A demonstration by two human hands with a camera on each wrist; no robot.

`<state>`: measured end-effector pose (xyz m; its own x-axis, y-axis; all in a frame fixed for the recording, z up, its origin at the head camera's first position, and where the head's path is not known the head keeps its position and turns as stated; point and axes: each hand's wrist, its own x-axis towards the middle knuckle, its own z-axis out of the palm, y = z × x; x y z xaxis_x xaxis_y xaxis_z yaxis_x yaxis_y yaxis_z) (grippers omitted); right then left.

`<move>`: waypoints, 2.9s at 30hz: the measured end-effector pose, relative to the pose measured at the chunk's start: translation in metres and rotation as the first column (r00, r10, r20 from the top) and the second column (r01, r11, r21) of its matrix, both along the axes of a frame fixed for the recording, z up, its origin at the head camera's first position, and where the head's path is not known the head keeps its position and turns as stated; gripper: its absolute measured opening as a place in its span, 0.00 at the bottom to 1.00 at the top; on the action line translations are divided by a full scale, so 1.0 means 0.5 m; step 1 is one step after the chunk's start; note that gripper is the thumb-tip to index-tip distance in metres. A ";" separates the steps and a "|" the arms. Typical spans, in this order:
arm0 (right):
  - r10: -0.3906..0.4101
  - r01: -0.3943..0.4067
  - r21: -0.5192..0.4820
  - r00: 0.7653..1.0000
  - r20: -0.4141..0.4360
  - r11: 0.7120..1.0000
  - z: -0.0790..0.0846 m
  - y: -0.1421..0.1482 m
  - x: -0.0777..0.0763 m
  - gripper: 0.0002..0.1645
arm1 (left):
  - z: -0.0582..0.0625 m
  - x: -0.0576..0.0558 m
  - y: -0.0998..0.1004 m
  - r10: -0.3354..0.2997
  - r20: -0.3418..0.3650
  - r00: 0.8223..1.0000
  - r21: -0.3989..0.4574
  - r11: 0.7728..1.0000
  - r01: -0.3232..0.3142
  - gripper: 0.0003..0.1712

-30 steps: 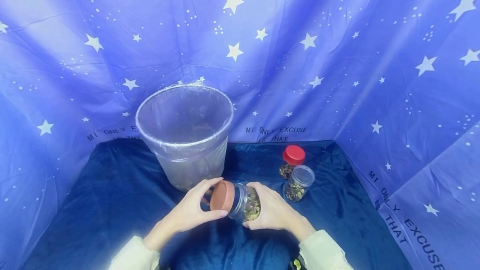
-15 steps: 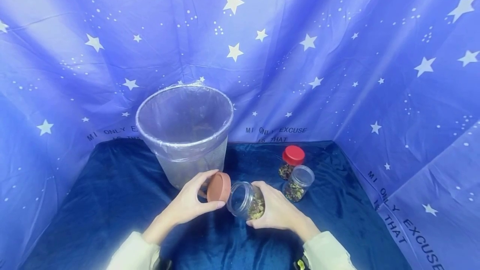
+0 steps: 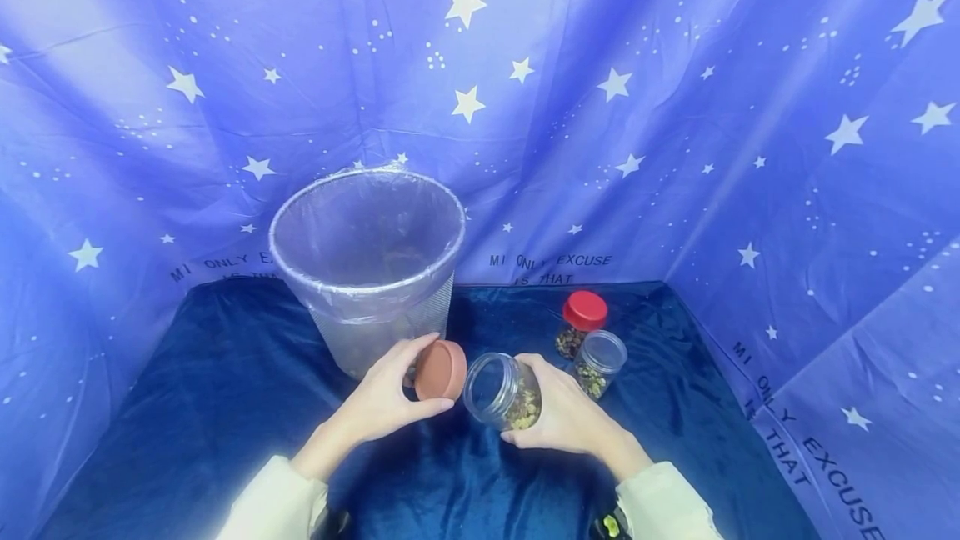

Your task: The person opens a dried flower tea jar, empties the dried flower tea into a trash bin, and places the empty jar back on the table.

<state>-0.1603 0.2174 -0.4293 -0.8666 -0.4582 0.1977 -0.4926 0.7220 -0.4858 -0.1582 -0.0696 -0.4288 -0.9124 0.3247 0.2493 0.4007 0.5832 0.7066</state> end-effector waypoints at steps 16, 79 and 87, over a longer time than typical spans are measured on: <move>-0.013 0.013 0.017 1.000 -0.003 1.000 0.002 0.015 0.000 0.55 | -0.008 -0.030 0.021 -0.007 -0.052 0.999 -0.082 0.997 0.003 0.47; -0.054 0.053 0.047 0.998 0.012 0.997 0.017 0.018 -0.002 0.57 | -0.163 -0.049 0.118 -0.009 -0.003 1.000 -0.594 0.804 0.005 0.30; -0.050 0.049 0.040 0.999 0.018 0.998 0.018 0.018 -0.001 0.56 | -0.162 -0.047 0.129 0.018 -0.007 1.000 -0.583 0.812 -0.019 0.26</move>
<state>-0.1610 0.2263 -0.4201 -0.8917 -0.4220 0.1638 -0.4471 0.7643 -0.4648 -0.1818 -0.0052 -0.5100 -0.9196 0.3923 0.0199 0.3860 0.8930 0.2316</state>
